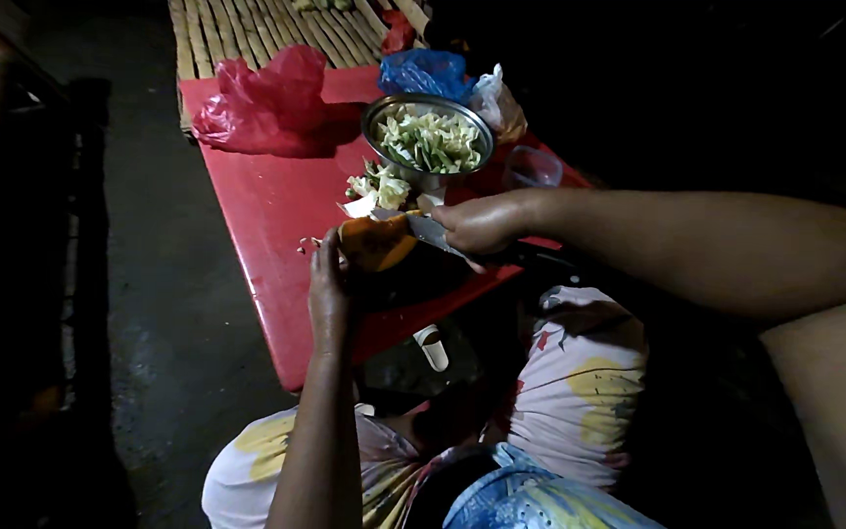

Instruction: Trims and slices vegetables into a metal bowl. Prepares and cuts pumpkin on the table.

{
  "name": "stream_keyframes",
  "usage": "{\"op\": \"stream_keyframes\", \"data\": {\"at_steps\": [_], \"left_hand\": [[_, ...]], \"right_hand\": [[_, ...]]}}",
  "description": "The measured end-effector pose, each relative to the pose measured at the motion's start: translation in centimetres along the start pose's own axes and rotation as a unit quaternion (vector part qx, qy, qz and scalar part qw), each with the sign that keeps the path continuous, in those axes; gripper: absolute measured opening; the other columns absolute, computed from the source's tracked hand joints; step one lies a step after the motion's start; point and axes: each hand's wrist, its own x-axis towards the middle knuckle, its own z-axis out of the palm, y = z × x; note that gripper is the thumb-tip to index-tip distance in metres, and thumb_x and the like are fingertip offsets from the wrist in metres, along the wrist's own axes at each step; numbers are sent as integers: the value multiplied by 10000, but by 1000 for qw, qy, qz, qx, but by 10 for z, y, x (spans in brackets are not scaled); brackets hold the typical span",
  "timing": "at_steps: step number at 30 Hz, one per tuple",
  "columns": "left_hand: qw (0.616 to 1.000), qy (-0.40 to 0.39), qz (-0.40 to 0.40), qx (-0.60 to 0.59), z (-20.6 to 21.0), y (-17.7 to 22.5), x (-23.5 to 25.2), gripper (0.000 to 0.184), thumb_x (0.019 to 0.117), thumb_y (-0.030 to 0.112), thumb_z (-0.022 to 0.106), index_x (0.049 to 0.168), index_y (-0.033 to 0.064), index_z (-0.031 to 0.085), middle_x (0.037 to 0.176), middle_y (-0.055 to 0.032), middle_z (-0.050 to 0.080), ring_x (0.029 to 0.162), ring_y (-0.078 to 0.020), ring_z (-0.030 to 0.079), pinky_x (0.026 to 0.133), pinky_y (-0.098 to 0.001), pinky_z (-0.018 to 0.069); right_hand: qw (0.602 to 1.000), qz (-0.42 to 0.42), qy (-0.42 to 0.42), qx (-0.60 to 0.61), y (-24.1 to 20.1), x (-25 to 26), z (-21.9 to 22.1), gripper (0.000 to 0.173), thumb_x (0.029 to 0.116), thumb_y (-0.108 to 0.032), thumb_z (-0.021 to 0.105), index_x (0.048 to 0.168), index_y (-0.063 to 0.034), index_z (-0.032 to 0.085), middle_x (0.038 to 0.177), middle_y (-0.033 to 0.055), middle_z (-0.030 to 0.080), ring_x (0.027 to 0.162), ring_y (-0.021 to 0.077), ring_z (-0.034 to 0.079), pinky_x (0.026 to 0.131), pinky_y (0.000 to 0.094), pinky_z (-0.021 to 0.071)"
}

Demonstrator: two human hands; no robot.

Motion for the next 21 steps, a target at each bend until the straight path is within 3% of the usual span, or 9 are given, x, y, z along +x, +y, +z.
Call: {"op": "stream_keyframes", "data": {"at_steps": [6, 12, 15, 21], "left_hand": [[1000, 6, 0, 6, 1, -1, 0, 532, 1042, 142, 593, 1544, 135, 417, 1389, -216, 546, 961, -306, 690, 836, -498, 590], [1000, 6, 14, 16, 0, 1, -5, 533, 1039, 140, 593, 1539, 123, 407, 1404, -212, 553, 1004, -329, 696, 856, -525, 593], [1000, 15, 14, 12, 3, -1, -3, 543, 1019, 111, 610, 1528, 95, 421, 1410, -216, 552, 1070, -334, 680, 904, -524, 574], [1000, 6, 14, 17, 0, 2, -8, 538, 1039, 96, 560, 1548, 156, 393, 1437, -196, 532, 1144, -349, 655, 923, -561, 562]], "right_hand": [[997, 9, 34, -73, -1, -12, 3, 315, 1118, -170, 394, 1421, -86, 368, 824, 109, 600, 594, 165, 601, 580, 318, 523], [995, -5, 2, 99, 18, -2, 16, 402, 1135, -169, 302, 1531, -119, 257, 740, 110, 580, 479, 137, 537, 481, 263, 483], [989, -11, -5, 148, 25, 5, 24, 367, 1137, -171, 295, 1501, -132, 278, 725, 111, 580, 462, 148, 534, 457, 268, 478], [978, -29, -11, 207, 30, 13, 38, 312, 1140, -197, 282, 1442, -126, 314, 721, 116, 578, 462, 160, 533, 442, 277, 474]]}}
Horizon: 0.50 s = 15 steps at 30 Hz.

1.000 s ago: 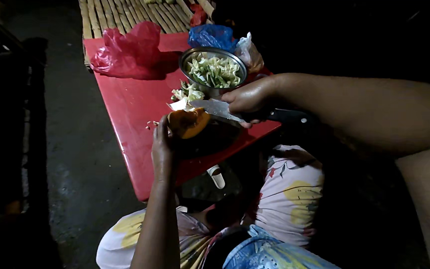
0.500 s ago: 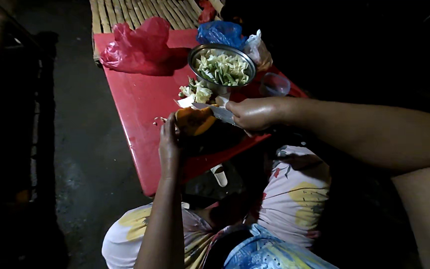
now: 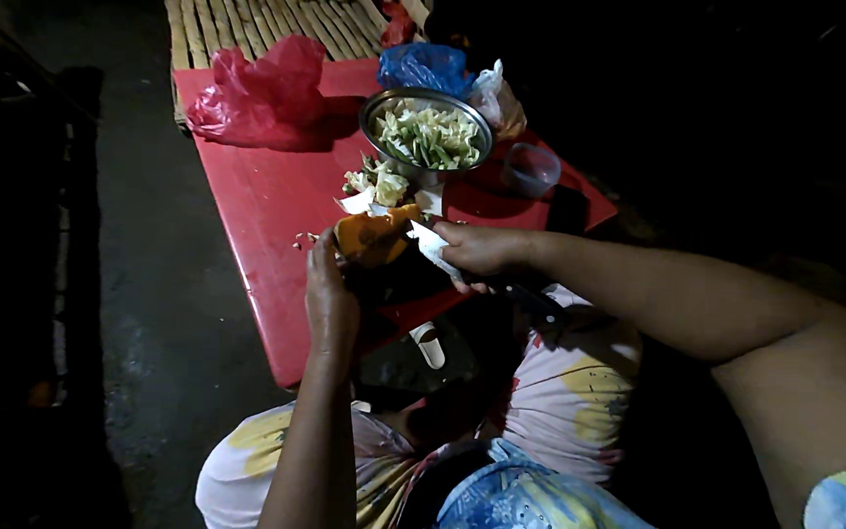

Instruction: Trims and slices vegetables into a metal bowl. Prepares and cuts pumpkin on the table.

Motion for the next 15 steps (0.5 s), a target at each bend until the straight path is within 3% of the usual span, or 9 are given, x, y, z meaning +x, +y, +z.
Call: {"op": "stream_keyframes", "data": {"at_steps": [3, 5, 7, 8, 9, 11, 13, 15], "left_hand": [[1000, 12, 19, 16, 2, 2, 2, 484, 1057, 126, 558, 1522, 90, 426, 1416, -218, 548, 1192, -369, 630, 977, -569, 531], [1000, 18, 12, 3, 3, 2, 2, 473, 1066, 136, 544, 1515, 45, 425, 1421, -237, 541, 1233, -368, 610, 1021, -556, 509], [998, 14, -25, -53, 1, 2, -3, 492, 1077, 163, 488, 1551, 81, 388, 1484, -209, 502, 1271, -329, 592, 1039, -534, 509], [995, 11, -53, -88, 0, 2, -5, 497, 1082, 244, 433, 1566, 146, 378, 1504, -160, 496, 1262, -287, 597, 1016, -523, 518], [991, 12, -73, -108, 1, 3, -4, 507, 1073, 299, 414, 1564, 175, 384, 1491, -140, 503, 1214, -269, 615, 978, -516, 527], [995, 15, -60, -80, 1, 3, -1, 553, 1025, 132, 565, 1549, 119, 390, 1444, -202, 515, 1077, -310, 665, 905, -524, 567], [999, 15, -44, -19, 3, 4, 1, 573, 1017, 120, 618, 1540, 95, 385, 1414, -230, 519, 1016, -317, 682, 881, -509, 582], [999, 22, -28, 7, 6, 4, 1, 533, 1034, 165, 606, 1524, 85, 413, 1355, -254, 542, 1005, -357, 673, 864, -550, 572]], "right_hand": [[999, -20, 7, 50, 9, 2, 8, 320, 1147, -226, 273, 1445, -119, 319, 725, 122, 583, 466, 159, 542, 438, 272, 476], [999, -24, 22, 23, 8, 0, 13, 327, 1147, -221, 276, 1455, -115, 310, 727, 114, 571, 480, 156, 541, 455, 275, 478], [994, -37, 59, -87, -1, -5, 10, 369, 1138, -206, 311, 1493, -104, 316, 759, 116, 601, 537, 180, 580, 523, 322, 511], [985, -47, 87, -143, -7, -10, 7, 389, 1133, -214, 331, 1506, -104, 325, 788, 126, 621, 583, 210, 616, 569, 365, 541], [974, -58, 114, -185, -14, -17, 3, 413, 1132, -215, 334, 1529, -104, 310, 828, 137, 636, 622, 232, 641, 608, 398, 559], [955, -83, 155, -239, -27, -31, -3, 379, 1133, -229, 340, 1488, -98, 323, 908, 145, 626, 649, 246, 653, 629, 421, 570], [948, -101, 151, -261, -34, -42, -2, 386, 1127, -231, 365, 1492, -106, 340, 964, 143, 620, 653, 230, 654, 625, 408, 576], [944, -114, 129, -282, -38, -48, 7, 350, 1124, -226, 385, 1448, -98, 360, 879, 121, 619, 652, 225, 652, 624, 410, 568]]}}
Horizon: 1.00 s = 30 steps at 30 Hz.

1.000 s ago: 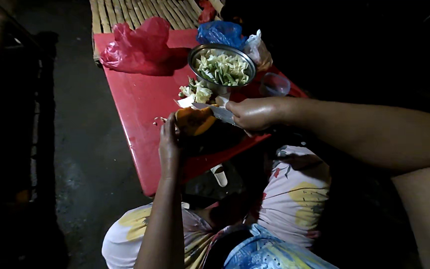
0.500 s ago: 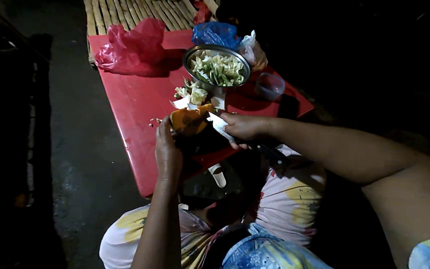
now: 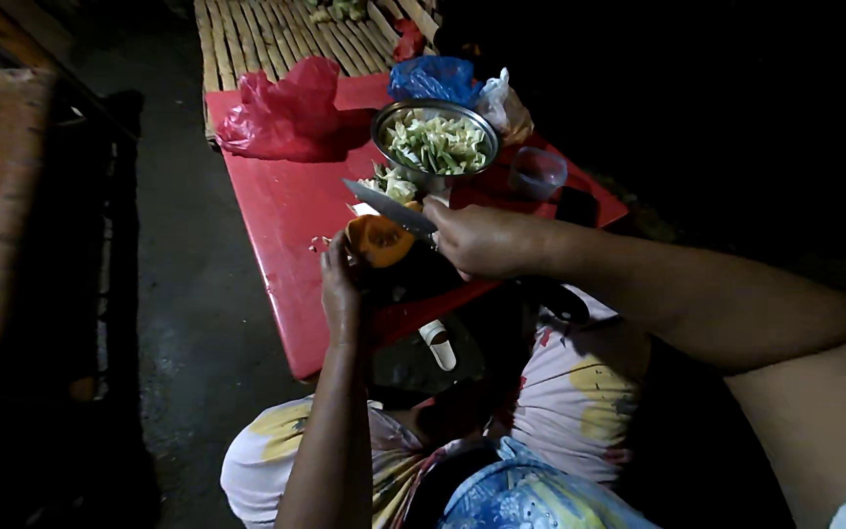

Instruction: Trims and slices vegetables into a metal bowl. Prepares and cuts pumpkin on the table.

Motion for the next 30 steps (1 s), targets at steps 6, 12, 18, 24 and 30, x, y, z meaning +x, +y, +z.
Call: {"op": "stream_keyframes", "data": {"at_steps": [6, 12, 18, 24, 30], "left_hand": [[998, 16, 7, 53, 6, 9, -5, 466, 1072, 243, 554, 1497, 80, 456, 1319, -268, 554, 1002, -405, 673, 834, -586, 570], [997, 28, 22, 71, 8, 13, -7, 455, 1070, 246, 553, 1483, 78, 464, 1306, -273, 555, 946, -393, 681, 796, -566, 579], [996, 25, 22, 78, 9, 10, -7, 464, 1084, 283, 521, 1500, 93, 442, 1317, -271, 547, 985, -407, 677, 811, -581, 576], [995, 32, 31, 87, 10, 9, -6, 467, 1077, 231, 537, 1506, 68, 448, 1344, -285, 543, 1031, -417, 671, 855, -573, 572], [995, 43, 40, 75, 12, 9, -5, 477, 1079, 224, 523, 1532, 105, 433, 1334, -280, 548, 1045, -425, 664, 840, -585, 571]], "right_hand": [[999, -15, -20, -20, -8, -7, 10, 277, 1131, -240, 364, 1366, -96, 390, 807, 94, 590, 657, 222, 643, 613, 403, 554], [998, -8, -15, -63, -11, -12, 13, 370, 1128, -230, 360, 1462, -71, 343, 929, 144, 632, 829, 301, 682, 719, 470, 564], [994, 41, -80, 56, -13, -12, 13, 280, 1130, -223, 362, 1381, -99, 345, 736, 82, 564, 522, 162, 579, 507, 319, 513], [986, 64, -97, 119, -14, -4, 16, 318, 1135, -222, 345, 1429, -101, 325, 723, 83, 561, 514, 138, 568, 493, 279, 496], [976, 58, -101, 183, -4, -6, 8, 280, 1137, -213, 329, 1394, -107, 363, 702, 92, 592, 477, 137, 569, 476, 264, 503]]}}
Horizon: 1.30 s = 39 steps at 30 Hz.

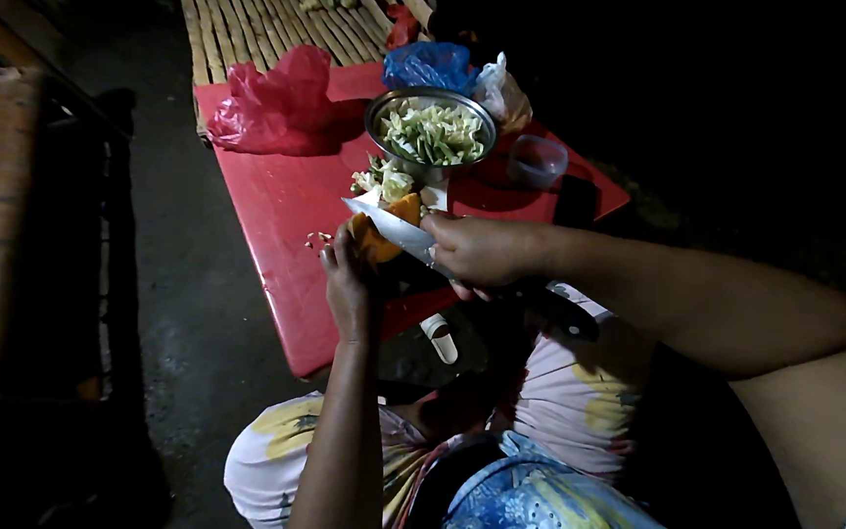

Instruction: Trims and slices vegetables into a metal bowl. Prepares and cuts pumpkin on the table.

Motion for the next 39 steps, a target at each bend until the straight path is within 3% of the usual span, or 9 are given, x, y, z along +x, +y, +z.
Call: {"op": "stream_keyframes", "data": {"at_steps": [6, 14, 25, 28, 34, 39], "left_hand": [[1000, 1, 6, 6, 1, -1, -2, 532, 1085, 215, 499, 1596, 171, 358, 1293, -270, 554, 1015, -421, 658, 793, -579, 573], [999, 25, 18, 12, 8, -3, 0, 570, 1084, 181, 497, 1624, 158, 318, 1259, -267, 565, 973, -404, 660, 778, -555, 576], [1000, 7, 4, 17, 4, -1, 2, 579, 1070, 140, 478, 1623, 152, 307, 1336, -289, 538, 1059, -431, 651, 829, -577, 573], [1000, 5, 3, 18, 3, 0, 3, 585, 1070, 148, 491, 1625, 151, 305, 1354, -302, 534, 1127, -461, 625, 871, -605, 554], [1000, 1, 5, 10, 3, 1, 3, 642, 1041, 125, 550, 1630, 179, 298, 1358, -289, 527, 1083, -437, 645, 830, -596, 569], [1000, 0, 5, 10, 1, -2, 5, 643, 1034, 97, 557, 1623, 175, 310, 1375, -296, 519, 1115, -454, 634, 864, -599, 562]], "right_hand": [[998, -8, -10, 68, 5, 2, -3, 294, 1142, -209, 301, 1417, -118, 347, 700, 94, 584, 457, 126, 539, 446, 245, 474], [994, 9, -26, 108, 3, 7, 5, 272, 1125, -148, 328, 1390, -91, 343, 648, 116, 584, 410, 132, 536, 405, 243, 470], [987, 30, -34, -153, -3, 4, 11, 339, 1122, -191, 373, 1441, -100, 300, 738, 76, 546, 515, 134, 561, 500, 287, 496], [967, 14, -19, -252, 1, 2, 13, 355, 1109, -193, 409, 1438, -103, 312, 839, 102, 578, 642, 213, 619, 572, 380, 526], [951, 1, 3, -308, -1, 8, 19, 417, 1086, -158, 452, 1476, -83, 324, 996, 170, 652, 954, 362, 687, 785, 541, 557], [937, -11, 22, -349, -4, 8, 20, 429, 1066, -110, 483, 1470, -68, 343, 1003, 180, 652, 968, 385, 686, 797, 548, 556]]}}
